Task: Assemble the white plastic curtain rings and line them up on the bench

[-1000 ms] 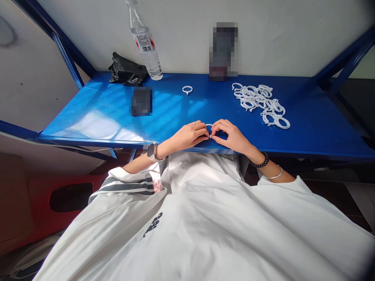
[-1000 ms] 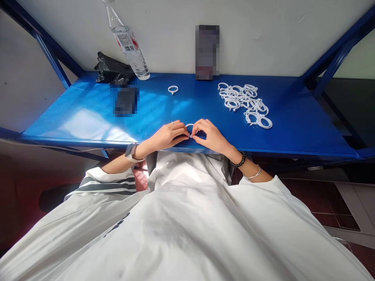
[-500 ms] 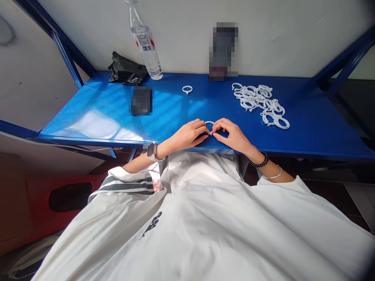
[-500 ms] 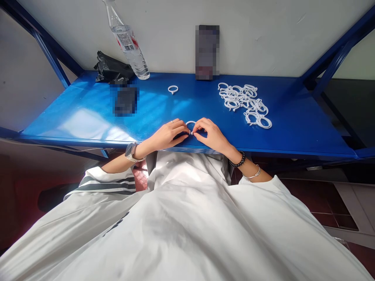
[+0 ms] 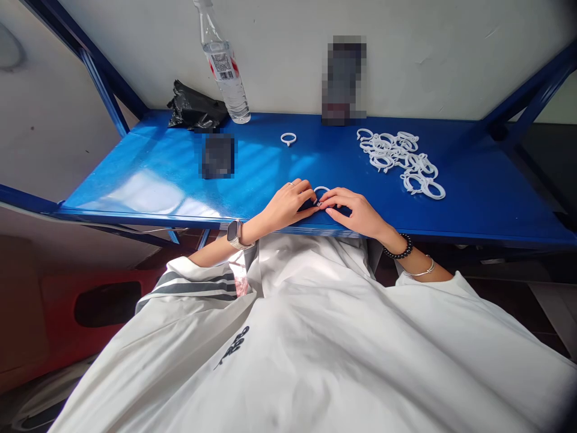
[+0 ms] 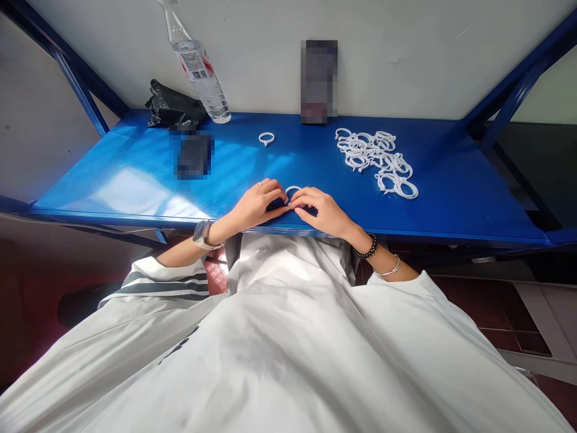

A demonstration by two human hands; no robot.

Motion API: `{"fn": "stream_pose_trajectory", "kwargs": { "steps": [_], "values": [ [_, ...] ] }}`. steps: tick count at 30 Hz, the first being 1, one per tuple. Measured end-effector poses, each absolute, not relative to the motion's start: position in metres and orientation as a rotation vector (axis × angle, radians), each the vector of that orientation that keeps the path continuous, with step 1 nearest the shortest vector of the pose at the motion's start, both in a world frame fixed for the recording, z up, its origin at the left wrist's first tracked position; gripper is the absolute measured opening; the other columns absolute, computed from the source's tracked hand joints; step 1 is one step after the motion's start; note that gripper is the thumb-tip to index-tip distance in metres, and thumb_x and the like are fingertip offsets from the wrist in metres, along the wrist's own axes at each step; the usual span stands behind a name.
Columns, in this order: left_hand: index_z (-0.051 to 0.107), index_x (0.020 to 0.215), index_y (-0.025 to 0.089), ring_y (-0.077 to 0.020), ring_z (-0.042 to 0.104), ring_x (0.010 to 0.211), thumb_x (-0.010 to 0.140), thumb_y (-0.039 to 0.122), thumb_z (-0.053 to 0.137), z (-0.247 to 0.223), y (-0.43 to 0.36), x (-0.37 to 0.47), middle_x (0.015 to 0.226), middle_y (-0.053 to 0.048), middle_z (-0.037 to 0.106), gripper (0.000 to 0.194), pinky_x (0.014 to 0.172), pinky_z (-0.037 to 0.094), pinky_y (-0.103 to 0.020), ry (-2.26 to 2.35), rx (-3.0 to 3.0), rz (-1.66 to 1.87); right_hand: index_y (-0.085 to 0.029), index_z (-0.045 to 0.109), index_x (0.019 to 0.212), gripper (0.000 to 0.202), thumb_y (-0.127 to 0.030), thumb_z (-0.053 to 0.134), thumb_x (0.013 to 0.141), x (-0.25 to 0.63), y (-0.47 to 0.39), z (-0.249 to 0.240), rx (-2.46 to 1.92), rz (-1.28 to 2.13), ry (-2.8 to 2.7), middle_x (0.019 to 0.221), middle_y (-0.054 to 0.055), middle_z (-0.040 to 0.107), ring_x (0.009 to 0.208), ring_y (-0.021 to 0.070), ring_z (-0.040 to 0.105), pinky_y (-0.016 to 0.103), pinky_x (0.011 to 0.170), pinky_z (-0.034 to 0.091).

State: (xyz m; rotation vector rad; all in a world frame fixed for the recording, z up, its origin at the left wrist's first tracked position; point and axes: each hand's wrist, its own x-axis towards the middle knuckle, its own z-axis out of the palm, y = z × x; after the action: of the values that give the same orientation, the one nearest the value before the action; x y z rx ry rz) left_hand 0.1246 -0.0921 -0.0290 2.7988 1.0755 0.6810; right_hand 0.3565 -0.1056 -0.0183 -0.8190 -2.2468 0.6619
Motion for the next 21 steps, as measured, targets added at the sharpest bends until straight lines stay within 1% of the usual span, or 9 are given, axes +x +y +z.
{"fn": "stream_pose_trajectory", "kwargs": {
  "steps": [2,4,9,11,13,16,19,21],
  "values": [
    [0.062,0.096,0.018,-0.0228,0.054,0.089,0.103,0.048,0.047,-0.0289,-0.0919,0.1242,0.103,-0.01,0.062,0.034,0.076,0.042,-0.035,1.077,2.798,0.679,-0.024,0.073,0.1,0.018,-0.027,0.057,0.095,0.3559,-0.1068,-0.0181,-0.795,0.704,-2.231,0.11,0.007,0.073,0.085,0.0208,0.068,0.038,0.076,0.058],
    [0.061,0.095,0.018,-0.0226,0.054,0.088,0.102,0.049,0.048,-0.0285,-0.0919,0.1239,0.103,-0.01,0.063,0.035,0.075,0.041,-0.034,1.078,2.802,0.677,-0.024,0.073,0.101,0.017,-0.029,0.057,0.095,0.3554,-0.1081,-0.0174,-0.776,0.752,-2.217,0.11,0.007,0.073,0.079,0.0189,0.068,0.037,0.076,0.059],
    [0.06,0.095,0.018,-0.022,0.054,0.087,0.105,0.044,0.043,-0.0274,-0.0927,0.1247,0.101,-0.01,0.063,0.033,0.074,0.04,-0.034,1.087,2.819,0.682,-0.025,0.072,0.103,0.018,-0.032,0.057,0.096,0.3552,-0.109,-0.0157,-0.776,0.772,-2.199,0.114,0.007,0.072,0.082,0.0199,0.068,0.039,0.079,0.059],
    [0.061,0.099,0.017,-0.0223,0.054,0.088,0.106,0.041,0.041,-0.0273,-0.0929,0.1251,0.101,-0.01,0.063,0.031,0.074,0.04,-0.034,1.082,2.838,0.673,-0.026,0.072,0.105,0.018,-0.032,0.057,0.095,0.3561,-0.1077,-0.0165,-0.812,0.718,-2.186,0.116,0.008,0.071,0.09,0.0227,0.067,0.04,0.08,0.059],
    [0.061,0.102,0.017,-0.0229,0.055,0.089,0.106,0.039,0.041,-0.0272,-0.0929,0.1253,0.102,-0.011,0.063,0.03,0.075,0.041,-0.034,1.069,2.854,0.663,-0.026,0.071,0.107,0.019,-0.03,0.057,0.094,0.3574,-0.1057,-0.0178,-0.866,0.645,-2.171,0.117,0.009,0.069,0.104,0.0268,0.065,0.042,0.082,0.058],
    [0.061,0.105,0.017,-0.0234,0.055,0.09,0.106,0.038,0.042,-0.0272,-0.0929,0.125,0.103,-0.011,0.063,0.029,0.075,0.041,-0.035,1.059,2.856,0.663,-0.026,0.068,0.114,0.025,-0.03,0.061,0.09,0.359,-0.103,-0.02,-0.944,0.584,-2.191,0.125,0.01,0.065,0.119,0.0308,0.059,0.046,0.09,0.055],
    [0.062,0.106,0.017,-0.0236,0.055,0.091,0.106,0.037,0.041,-0.0273,-0.0928,0.1246,0.105,-0.012,0.063,0.029,0.076,0.041,-0.035,1.054,2.849,0.663,-0.026,0.063,0.124,0.036,-0.033,0.063,0.089,0.3597,-0.1019,-0.021,-0.998,0.57,-2.263,0.131,0.011,0.061,0.125,0.0329,0.054,0.051,0.103,0.048],
    [0.062,0.107,0.017,-0.0238,0.055,0.091,0.106,0.037,0.04,-0.0276,-0.0927,0.1244,0.105,-0.012,0.063,0.03,0.076,0.041,-0.035,1.056,2.856,0.657,-0.026,0.06,0.13,0.04,-0.035,0.062,0.09,0.3597,-0.102,-0.0209,-1.028,0.562,-2.297,0.132,0.011,0.06,0.126,0.0338,0.053,0.053,0.106,0.044]
  ]
}}
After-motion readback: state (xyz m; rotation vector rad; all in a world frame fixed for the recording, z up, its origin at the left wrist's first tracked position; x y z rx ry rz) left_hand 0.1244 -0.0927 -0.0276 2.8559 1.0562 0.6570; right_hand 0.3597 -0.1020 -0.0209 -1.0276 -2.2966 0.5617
